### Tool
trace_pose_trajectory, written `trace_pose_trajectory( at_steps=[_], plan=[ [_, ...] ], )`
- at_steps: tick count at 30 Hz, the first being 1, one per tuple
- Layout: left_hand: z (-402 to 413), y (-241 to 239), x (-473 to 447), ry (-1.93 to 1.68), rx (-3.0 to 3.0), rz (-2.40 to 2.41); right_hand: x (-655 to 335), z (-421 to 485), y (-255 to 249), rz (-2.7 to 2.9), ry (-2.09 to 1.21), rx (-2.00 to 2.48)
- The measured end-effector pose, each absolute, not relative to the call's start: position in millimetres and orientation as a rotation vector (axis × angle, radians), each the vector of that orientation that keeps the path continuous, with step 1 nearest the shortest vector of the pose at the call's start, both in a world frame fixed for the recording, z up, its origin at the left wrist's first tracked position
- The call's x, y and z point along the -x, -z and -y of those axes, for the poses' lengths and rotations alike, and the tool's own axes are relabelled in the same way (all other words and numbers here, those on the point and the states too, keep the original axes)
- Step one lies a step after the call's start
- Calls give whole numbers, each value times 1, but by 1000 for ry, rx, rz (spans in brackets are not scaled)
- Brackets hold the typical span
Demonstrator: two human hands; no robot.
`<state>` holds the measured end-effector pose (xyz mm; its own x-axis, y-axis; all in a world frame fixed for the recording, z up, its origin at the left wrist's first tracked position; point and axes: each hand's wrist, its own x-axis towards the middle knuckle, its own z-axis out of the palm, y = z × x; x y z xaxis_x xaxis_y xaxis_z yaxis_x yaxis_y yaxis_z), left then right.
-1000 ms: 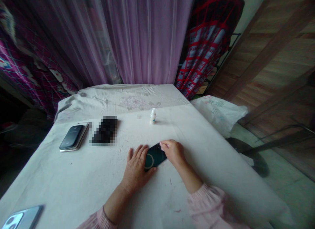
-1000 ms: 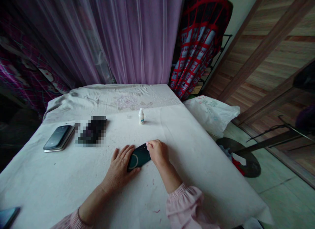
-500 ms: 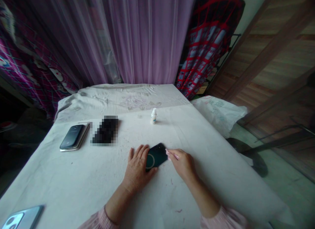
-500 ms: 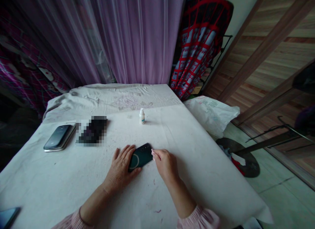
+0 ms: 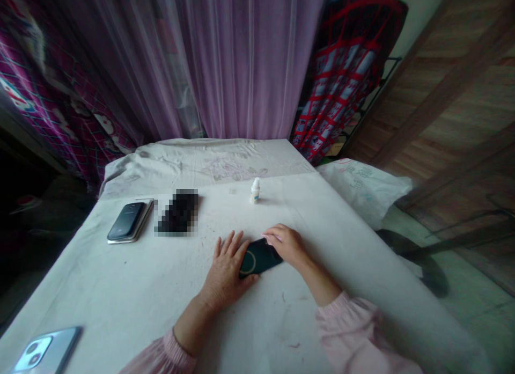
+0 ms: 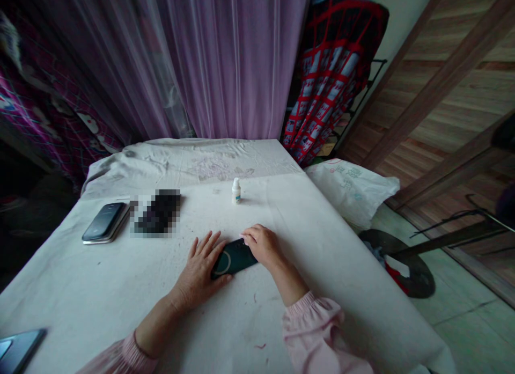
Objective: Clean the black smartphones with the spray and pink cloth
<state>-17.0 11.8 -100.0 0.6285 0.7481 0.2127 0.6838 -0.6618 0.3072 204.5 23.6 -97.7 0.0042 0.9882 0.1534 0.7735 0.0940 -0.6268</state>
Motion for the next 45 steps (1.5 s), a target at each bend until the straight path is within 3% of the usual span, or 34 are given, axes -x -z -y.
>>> trace_pose_trajectory(
  at_steps=[7, 13, 35, 45],
  plan=[
    [-11, 100, 26, -688, -2610, -1377, -219, 15, 111, 1686, -634, 1667],
    [3, 101, 19, -532, -2778, -1299, -203, 32, 104, 1630, -593, 1577],
    [6, 105, 10, -546, -2880, -1346, -129, -74, 92, 1960, -551, 1701],
    [4, 109, 11, -521, -2839, -1357, -165, -44, 103, 1892, -593, 1602]
  ],
)
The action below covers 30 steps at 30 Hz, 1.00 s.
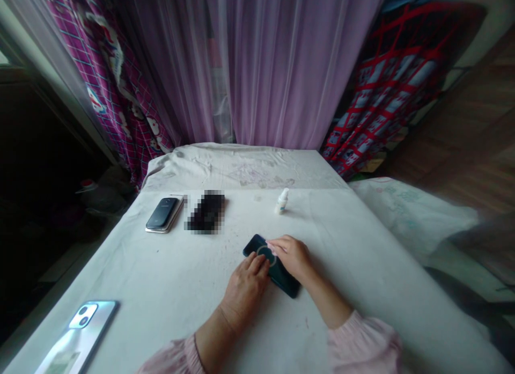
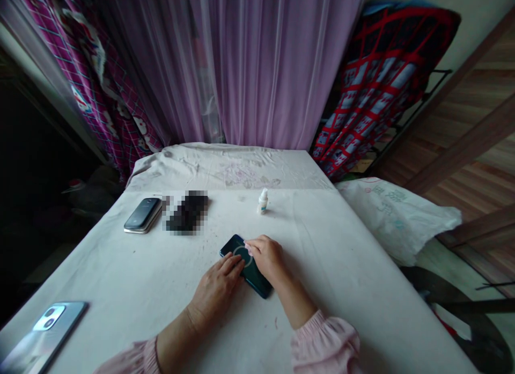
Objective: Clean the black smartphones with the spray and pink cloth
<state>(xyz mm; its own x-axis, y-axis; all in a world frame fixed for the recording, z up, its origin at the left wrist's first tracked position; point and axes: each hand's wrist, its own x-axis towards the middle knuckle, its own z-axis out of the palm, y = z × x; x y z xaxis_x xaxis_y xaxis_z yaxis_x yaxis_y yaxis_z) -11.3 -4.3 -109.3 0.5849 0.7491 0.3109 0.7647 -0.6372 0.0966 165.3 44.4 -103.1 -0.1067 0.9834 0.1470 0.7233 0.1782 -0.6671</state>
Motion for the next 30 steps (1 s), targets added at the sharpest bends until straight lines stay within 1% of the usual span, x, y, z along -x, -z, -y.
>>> trace_pose_trajectory(
  at_steps=[6, 9, 14, 17, 22, 26, 30],
  plan=[
    [3, 113, 12, 555, 2812, 1314, -206, 4, 112, 1712, -747, 1555],
    [2, 112, 13, 581, 2832, 1288, -207, 8, 110, 1692, -758, 1583],
    [1, 109, 12, 567, 2817, 1231, -173, -32, 101, 1854, -584, 1680],
    [2, 108, 12, 566, 2799, 1246, -146, -62, 94, 1927, -546, 1773],
    [2, 105, 14, 580, 2803, 1272, -127, -82, 90, 1936, -553, 1758],
    [1, 101, 14, 582, 2855, 1307, -143, -67, 93, 1933, -559, 1744],
    [3, 101, 11, 537, 2865, 1363, -176, -22, 105, 1837, -579, 1647]
  ],
)
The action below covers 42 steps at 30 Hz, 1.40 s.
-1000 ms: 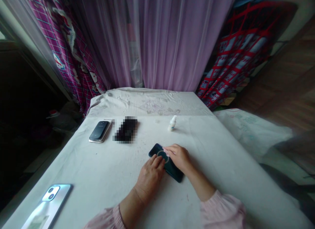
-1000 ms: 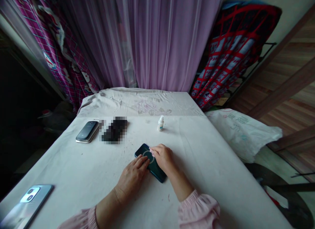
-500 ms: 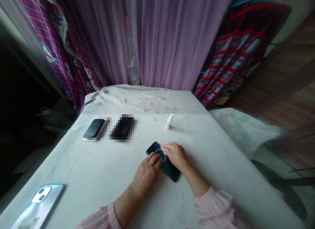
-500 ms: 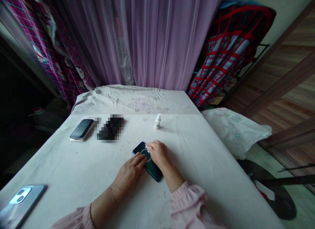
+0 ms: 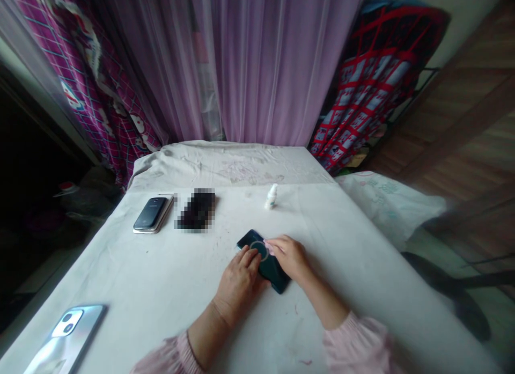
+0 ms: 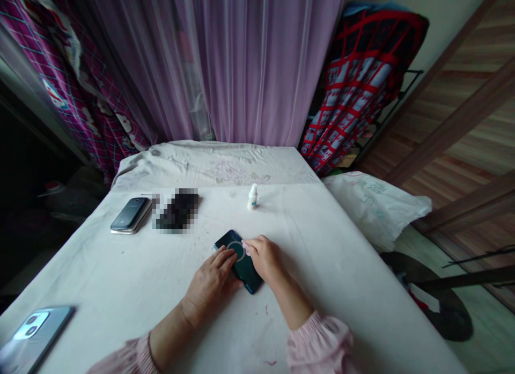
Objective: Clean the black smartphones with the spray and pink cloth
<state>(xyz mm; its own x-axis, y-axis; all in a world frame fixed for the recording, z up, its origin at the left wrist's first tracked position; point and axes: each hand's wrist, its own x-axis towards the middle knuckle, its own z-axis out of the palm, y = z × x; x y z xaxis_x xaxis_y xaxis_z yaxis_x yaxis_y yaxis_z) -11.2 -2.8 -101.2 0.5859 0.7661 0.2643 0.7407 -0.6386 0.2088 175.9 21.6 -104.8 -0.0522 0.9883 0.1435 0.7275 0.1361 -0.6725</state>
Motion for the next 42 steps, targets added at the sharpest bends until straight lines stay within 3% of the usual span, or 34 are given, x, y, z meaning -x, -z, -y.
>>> trace_pose_trajectory(
  at_steps=[6, 13, 19, 23, 33, 42],
  plan=[
    [12, 104, -5, -575, -2712, -1394, -205, 49, 115, 1543, -816, 1536],
    [20, 99, -22, -368, -2729, -1511, -209, 36, 104, 1134, -1015, 1505],
    [-30, 73, 27, -74, -2911, -944, -229, 26, 97, 856, -1162, 1384],
    [-59, 58, 63, -218, -2908, -1239, -238, 29, 99, 810, -1217, 1268],
    [-8, 117, 12, -587, -2617, -1432, -241, 25, 102, 865, -1146, 1238],
    [-15, 107, 32, -469, -2687, -1086, -222, 8, 90, 908, -836, 1425]
  ],
)
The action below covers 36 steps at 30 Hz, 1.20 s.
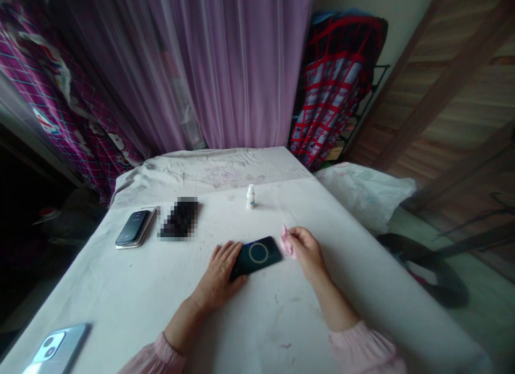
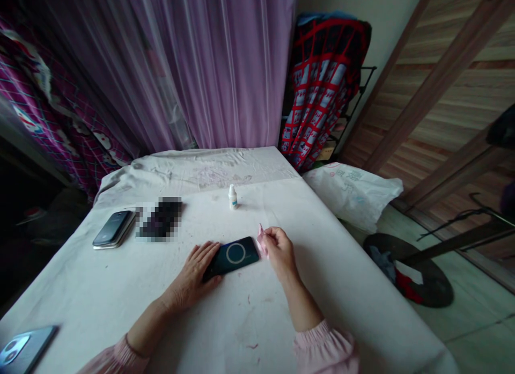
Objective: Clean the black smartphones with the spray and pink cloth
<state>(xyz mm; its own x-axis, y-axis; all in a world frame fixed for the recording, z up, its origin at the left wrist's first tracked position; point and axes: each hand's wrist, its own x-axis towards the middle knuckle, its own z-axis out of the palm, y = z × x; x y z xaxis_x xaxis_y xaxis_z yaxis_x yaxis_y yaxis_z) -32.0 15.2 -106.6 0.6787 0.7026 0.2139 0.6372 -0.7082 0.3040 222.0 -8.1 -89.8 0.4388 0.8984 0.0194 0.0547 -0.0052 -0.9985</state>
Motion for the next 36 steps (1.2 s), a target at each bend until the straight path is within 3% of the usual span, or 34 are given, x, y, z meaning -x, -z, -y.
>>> trace_pose_trajectory(
  at_steps=[6, 12, 19, 29, 36],
  plan=[
    [-8, 118, 34, -634, -2666, -1319, -214, 23, 93, 1520, -376, 1855],
    [-12, 117, 38, -575, -2648, -1281, -215, 43, 94, 1609, -371, 1878],
    [-15, 110, 36, -515, -2635, -1224, -208, -8, 89, 1597, -374, 1968],
    [-9, 112, 33, -557, -2611, -1270, -209, 22, 105, 1667, -210, 1724],
    [-18, 115, 41, -464, -2603, -1186, -201, 10, 108, 1795, 113, 1665]
  ],
)
